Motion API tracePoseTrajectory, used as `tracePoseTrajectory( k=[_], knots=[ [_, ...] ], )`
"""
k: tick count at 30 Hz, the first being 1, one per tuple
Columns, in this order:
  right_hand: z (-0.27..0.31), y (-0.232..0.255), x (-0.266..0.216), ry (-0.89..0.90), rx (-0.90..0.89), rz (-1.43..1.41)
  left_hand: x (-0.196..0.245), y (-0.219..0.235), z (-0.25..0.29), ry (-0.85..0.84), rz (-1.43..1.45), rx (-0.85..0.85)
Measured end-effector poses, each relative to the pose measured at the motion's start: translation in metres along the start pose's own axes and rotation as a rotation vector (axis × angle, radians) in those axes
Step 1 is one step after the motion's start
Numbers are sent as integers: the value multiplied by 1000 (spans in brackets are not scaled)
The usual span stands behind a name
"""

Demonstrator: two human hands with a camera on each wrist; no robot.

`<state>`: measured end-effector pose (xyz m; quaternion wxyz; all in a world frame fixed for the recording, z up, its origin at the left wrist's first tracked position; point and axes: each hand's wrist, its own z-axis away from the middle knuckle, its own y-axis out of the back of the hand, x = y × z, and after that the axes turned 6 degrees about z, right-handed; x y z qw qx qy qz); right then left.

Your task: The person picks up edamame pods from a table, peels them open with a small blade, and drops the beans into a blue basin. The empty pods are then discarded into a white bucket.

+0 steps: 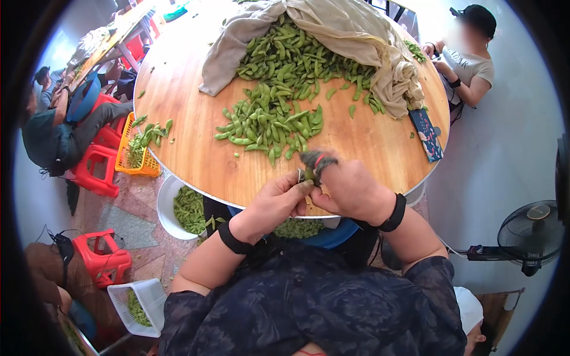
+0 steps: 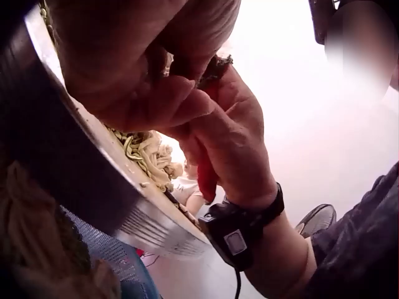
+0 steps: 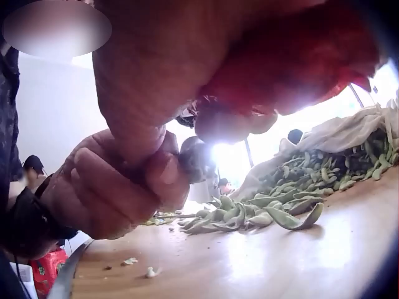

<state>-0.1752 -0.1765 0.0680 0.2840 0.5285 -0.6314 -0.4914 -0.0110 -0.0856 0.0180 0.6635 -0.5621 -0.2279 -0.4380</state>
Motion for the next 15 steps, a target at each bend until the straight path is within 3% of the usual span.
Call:
tracePoseTrajectory(
  k=[2, 7, 9, 12, 15],
  knots=[
    [2, 0, -2, -191, 26, -294, 2, -6, 10, -106, -177, 5],
    [17, -14, -3, -282, 18, -632, 0, 2, 24, -100, -268, -16],
    [14, -2, -8, -449, -202, -854, -1, 1, 27, -92, -273, -24],
    [18, -6, -13, -347, -220, -753, -3, -2, 30, -156, -317, -35],
    [24, -14, -13, -286, -176, -688, -11, 3, 29, -294, -537, -19]
  ],
)
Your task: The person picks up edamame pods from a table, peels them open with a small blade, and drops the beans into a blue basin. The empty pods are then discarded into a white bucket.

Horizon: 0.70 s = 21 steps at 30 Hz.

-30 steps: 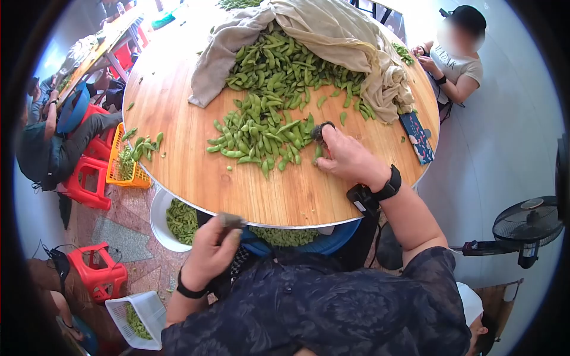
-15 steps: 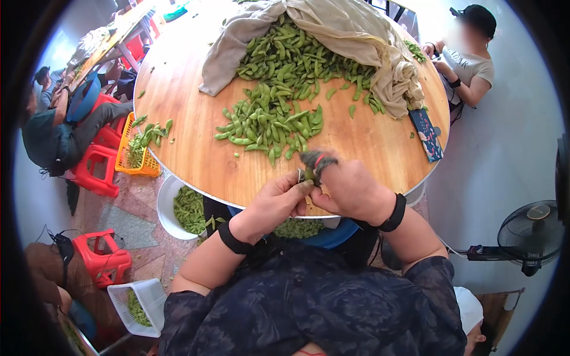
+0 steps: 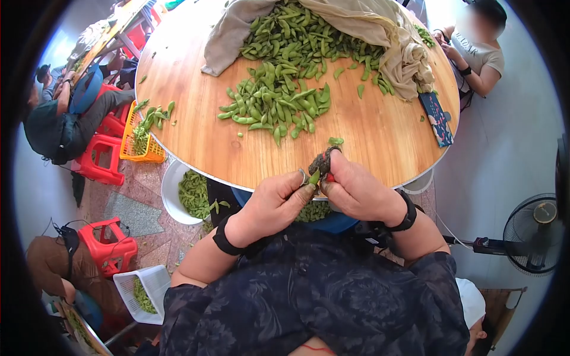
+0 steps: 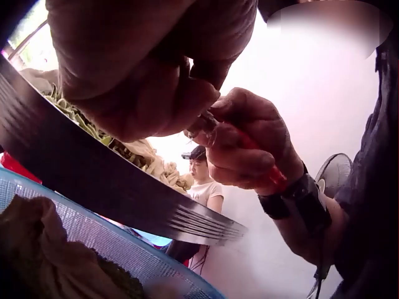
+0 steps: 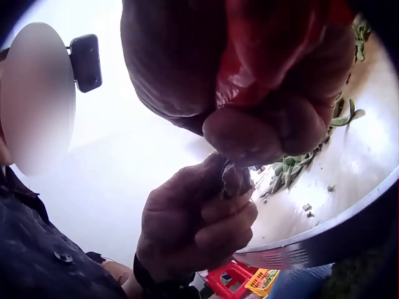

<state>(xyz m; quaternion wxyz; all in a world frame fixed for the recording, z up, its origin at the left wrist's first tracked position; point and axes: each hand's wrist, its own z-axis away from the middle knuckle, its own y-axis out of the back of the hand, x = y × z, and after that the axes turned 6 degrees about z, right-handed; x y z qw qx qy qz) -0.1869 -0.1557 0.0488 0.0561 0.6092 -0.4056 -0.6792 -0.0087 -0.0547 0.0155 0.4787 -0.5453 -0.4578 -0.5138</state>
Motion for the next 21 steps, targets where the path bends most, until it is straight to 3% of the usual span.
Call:
tracePoseTrajectory(
  k=[2, 3, 5, 9, 11, 12, 14, 15, 20, 21],
  knots=[
    [2, -1, -4, -6, -10, 64, 5, -3, 2, -286, -463, 89],
    [3, -1, -5, -10, -19, 129, 8, -6, 3, -285, -461, 88],
    [4, -5, -5, -17, -16, 161, 13, -14, 5, -449, -721, 173],
    [9, -13, -10, -43, 19, 159, 1, -6, 7, -411, -597, 167],
    [13, -15, -10, -9, 11, 138, -2, 2, 11, -235, -337, 32],
    [14, -15, -10, 30, 1, 120, 1, 5, 13, -231, -337, 33],
    [15, -21, -4, 115, 7, 36, 13, 9, 16, 431, 794, -187],
    [15, -22, -3, 203, 16, -41, 14, 10, 16, 502, 942, -241],
    [11, 4, -16, 346, -152, 270, 5, 14, 13, 470, 1007, -431],
    [13, 8, -16, 373, -186, 335, 18, 13, 12, 287, 507, -382]
  ],
)
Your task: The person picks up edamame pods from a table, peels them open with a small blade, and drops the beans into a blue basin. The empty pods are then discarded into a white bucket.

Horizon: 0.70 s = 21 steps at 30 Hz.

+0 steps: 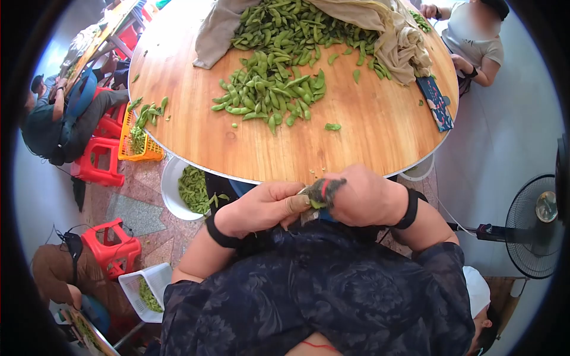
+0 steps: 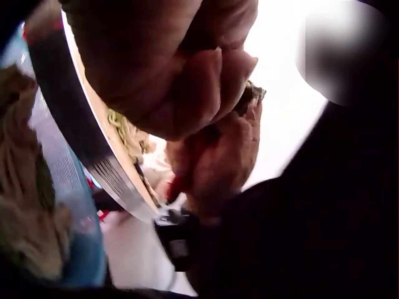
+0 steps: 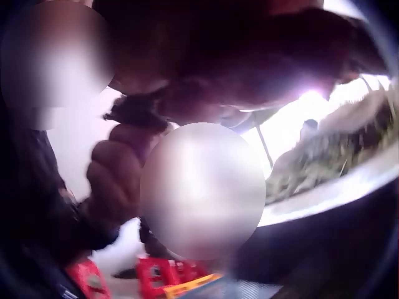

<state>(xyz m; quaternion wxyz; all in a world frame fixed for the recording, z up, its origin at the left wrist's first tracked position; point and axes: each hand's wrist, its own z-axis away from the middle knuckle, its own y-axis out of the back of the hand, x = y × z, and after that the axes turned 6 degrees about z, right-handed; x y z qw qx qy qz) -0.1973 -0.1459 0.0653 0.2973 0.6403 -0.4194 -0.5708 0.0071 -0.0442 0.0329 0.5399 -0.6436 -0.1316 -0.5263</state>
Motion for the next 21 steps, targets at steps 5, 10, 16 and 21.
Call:
tracePoseTrajectory(
  k=[5, 10, 16, 21],
  knots=[
    [10, -3, 3, -290, -71, -641, 8, -11, 0, -487, -1248, 142],
    [3, -9, -3, -503, -208, -1144, -4, -10, 3, -536, -1223, 146],
    [-2, -14, -5, -375, -302, -189, 4, 19, 68, -357, -1035, 525],
    [-6, 3, 46, -480, 43, 146, -7, 53, 128, -210, -1134, 1089]
  ],
)
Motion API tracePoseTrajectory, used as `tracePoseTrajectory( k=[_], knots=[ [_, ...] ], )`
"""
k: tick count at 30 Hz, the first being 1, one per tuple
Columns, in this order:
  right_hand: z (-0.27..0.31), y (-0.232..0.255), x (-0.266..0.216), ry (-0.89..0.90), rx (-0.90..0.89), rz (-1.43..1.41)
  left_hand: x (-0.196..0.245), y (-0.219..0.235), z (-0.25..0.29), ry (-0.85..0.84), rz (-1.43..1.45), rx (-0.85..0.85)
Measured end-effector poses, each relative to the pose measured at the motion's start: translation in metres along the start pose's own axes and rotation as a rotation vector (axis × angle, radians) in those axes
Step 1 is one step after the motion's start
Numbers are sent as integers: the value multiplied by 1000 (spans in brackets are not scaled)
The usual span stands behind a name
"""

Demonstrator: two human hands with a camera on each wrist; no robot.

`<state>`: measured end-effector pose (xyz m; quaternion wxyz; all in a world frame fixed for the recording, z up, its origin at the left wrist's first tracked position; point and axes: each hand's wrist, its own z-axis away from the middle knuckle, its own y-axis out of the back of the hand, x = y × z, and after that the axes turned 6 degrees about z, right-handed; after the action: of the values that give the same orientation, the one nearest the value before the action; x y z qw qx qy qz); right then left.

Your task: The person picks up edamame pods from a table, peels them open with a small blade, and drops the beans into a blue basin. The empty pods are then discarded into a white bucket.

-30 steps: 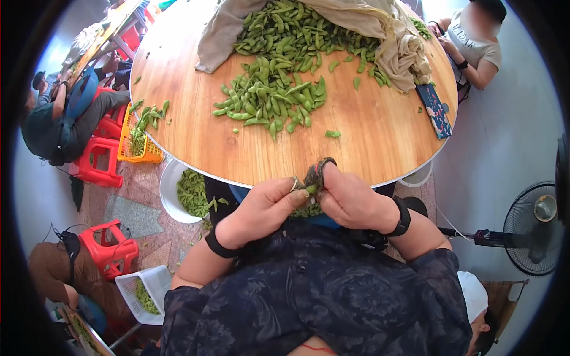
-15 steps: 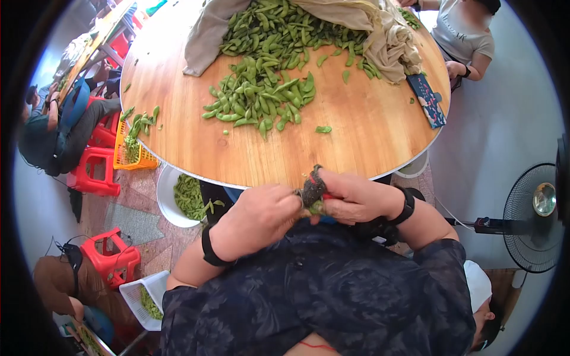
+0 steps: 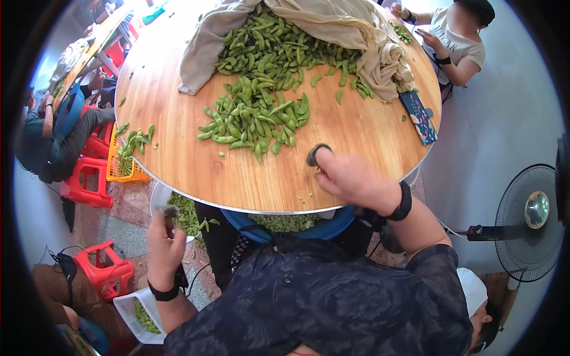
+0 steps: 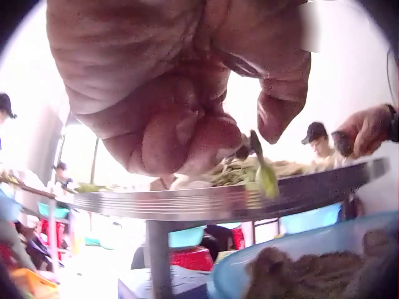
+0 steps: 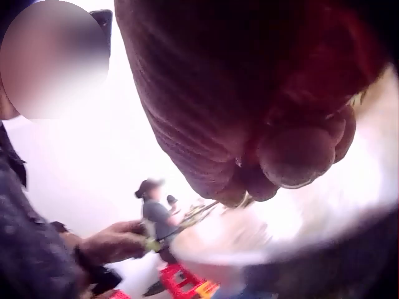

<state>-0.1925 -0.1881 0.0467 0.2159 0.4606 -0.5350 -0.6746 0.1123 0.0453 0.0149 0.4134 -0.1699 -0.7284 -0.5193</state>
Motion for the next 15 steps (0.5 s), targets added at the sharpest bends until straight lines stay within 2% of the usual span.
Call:
tracePoseTrajectory(
  k=[2, 3, 6, 7, 8, 10, 11, 12, 13, 14, 15],
  knots=[
    [-11, 2, 14, 34, 159, 64, -4, 7, 3, 12, -83, 167],
    [-16, 4, 15, 38, 160, 69, -5, 8, 6, 37, -65, 191],
    [-27, 5, 14, 70, 210, 190, -2, 9, 7, -15, -59, 149],
    [-31, 2, 11, 39, 182, 174, 8, 6, 7, 10, 29, 133],
    [-35, -1, 7, 7, 154, 158, 8, -1, 6, -66, 70, 138],
    [-48, -9, -15, 56, 161, -16, 24, -12, 5, 18, 329, -33],
    [-55, -13, -34, 81, 166, -117, 24, -20, 3, -35, 357, -204],
    [-59, -10, -58, 191, 155, -237, 23, -28, 0, -88, 379, -379],
    [-63, -15, -79, 313, 172, -360, 33, -39, 0, -73, 466, -435],
    [-62, -4, -92, 447, 231, -313, 43, -48, 2, -57, 551, -489],
    [-67, -1, -87, 484, 382, -19, 48, -47, 3, 58, 554, -529]
  ],
)
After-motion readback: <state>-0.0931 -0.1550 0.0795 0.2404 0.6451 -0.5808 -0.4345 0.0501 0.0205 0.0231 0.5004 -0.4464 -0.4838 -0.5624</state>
